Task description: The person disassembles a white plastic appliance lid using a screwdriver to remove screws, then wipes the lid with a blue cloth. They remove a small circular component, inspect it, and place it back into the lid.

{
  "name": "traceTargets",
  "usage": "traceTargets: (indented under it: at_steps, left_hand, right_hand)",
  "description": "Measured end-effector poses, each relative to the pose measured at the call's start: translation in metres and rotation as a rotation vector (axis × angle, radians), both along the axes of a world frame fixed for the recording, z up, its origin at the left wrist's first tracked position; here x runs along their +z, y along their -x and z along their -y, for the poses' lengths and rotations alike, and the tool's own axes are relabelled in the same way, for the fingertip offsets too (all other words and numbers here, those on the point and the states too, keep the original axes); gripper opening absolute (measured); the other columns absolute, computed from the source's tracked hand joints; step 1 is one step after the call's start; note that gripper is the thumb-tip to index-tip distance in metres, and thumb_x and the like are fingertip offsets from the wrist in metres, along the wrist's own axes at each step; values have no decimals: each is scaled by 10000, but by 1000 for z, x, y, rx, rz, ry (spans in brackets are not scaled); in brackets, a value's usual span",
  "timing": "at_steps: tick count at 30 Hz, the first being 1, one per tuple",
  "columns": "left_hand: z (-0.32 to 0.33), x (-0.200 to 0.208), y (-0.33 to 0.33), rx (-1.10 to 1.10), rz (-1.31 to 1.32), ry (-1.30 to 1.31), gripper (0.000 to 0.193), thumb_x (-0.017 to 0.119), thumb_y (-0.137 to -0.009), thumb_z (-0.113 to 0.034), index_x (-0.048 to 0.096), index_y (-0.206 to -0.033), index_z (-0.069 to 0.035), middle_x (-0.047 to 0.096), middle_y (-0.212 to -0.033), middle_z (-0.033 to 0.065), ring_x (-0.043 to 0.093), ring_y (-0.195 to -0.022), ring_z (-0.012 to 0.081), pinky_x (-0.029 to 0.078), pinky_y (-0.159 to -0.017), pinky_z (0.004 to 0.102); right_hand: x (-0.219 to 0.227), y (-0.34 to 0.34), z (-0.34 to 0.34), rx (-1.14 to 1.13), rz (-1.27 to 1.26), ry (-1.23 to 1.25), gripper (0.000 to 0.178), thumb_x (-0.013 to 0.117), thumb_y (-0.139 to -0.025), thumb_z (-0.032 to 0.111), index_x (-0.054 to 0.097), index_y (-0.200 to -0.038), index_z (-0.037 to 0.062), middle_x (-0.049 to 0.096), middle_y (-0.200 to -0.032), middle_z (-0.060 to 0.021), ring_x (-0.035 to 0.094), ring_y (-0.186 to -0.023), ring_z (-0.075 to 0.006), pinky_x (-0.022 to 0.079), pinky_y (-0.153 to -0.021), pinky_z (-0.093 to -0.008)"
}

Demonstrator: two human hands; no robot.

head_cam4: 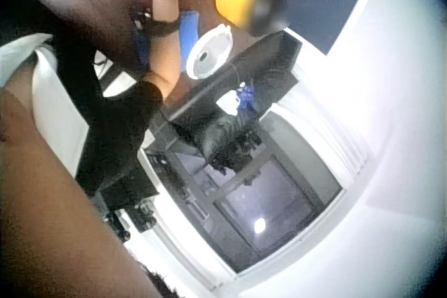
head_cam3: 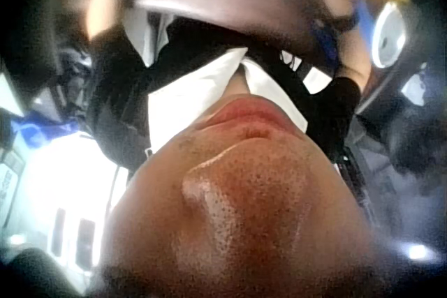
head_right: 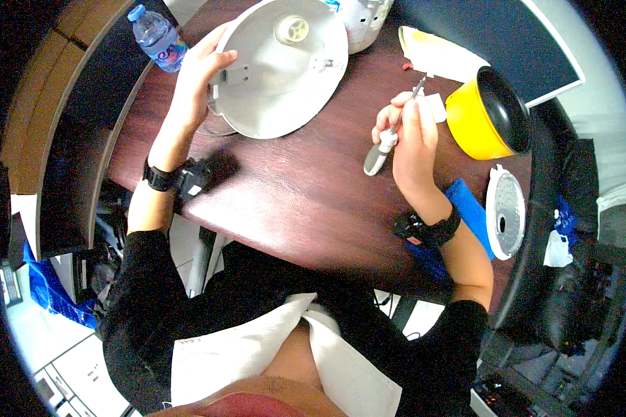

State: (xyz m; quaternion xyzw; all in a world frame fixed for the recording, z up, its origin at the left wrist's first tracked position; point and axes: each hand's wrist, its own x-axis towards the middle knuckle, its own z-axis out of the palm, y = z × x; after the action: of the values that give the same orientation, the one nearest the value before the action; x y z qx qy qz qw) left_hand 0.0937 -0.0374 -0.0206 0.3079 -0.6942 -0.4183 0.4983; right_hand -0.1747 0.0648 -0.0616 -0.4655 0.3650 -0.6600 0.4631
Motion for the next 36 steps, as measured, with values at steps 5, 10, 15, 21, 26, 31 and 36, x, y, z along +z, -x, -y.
traceTargets:
  at_steps: [5,10,15,21,26,31,36]
  left_hand:
    - [-3,-9,6,9,-103,-46,494,542,-750,-151,502,-1230,-38,575,-1065,65,511,-962,125,392,-861,255]
    - [-8,-15,4,42,-168,-16,554,557,-727,-159,476,-1255,-11,536,-1169,83,489,-1055,145,371,-913,269]
    - [-9,-21,2,66,-189,-4,581,568,-716,-168,466,-1261,5,526,-1191,92,482,-1073,157,362,-926,275]
    - [-17,-15,17,83,-188,49,582,554,-702,-151,465,-1254,12,528,-1185,92,479,-1081,161,354,-937,279]
    - [-23,-5,38,0,-164,78,558,537,-705,-116,465,-1241,25,540,-1149,104,482,-1061,168,352,-933,275]
    - [-27,22,84,-85,-45,75,532,530,-714,-89,468,-1228,31,555,-1105,105,499,-1023,173,364,-917,279]
    - [-22,30,110,-137,118,69,481,523,-748,-148,511,-1201,13,563,-1083,119,508,-1010,186,374,-909,304]
  right_hand:
    - [-9,2,3,18,-58,-1,206,347,-983,237,437,-945,55,402,-730,-24,503,-655,-138,451,-531,-266]
    - [-10,2,2,-3,-100,-85,205,412,-964,227,449,-1058,48,415,-750,-20,530,-672,-121,448,-528,-240]
    - [-16,-2,2,52,-177,-142,220,440,-952,182,440,-1114,33,423,-754,-18,504,-561,-102,415,-476,-216]
    - [-25,4,2,206,-126,-298,267,389,-975,267,493,-1025,26,415,-663,4,400,-433,-53,351,-390,-200]
    - [-10,-3,-13,476,-180,-399,457,287,-972,435,462,-796,52,399,-580,6,358,-377,-44,356,-356,-195]
    - [-2,1,-24,593,-126,-475,522,292,-961,473,466,-706,53,408,-569,-2,342,-365,-53,350,-350,-214]
    - [-3,6,-19,624,38,-581,521,319,-948,501,473,-704,66,392,-558,-6,326,-363,-59,340,-352,-220]
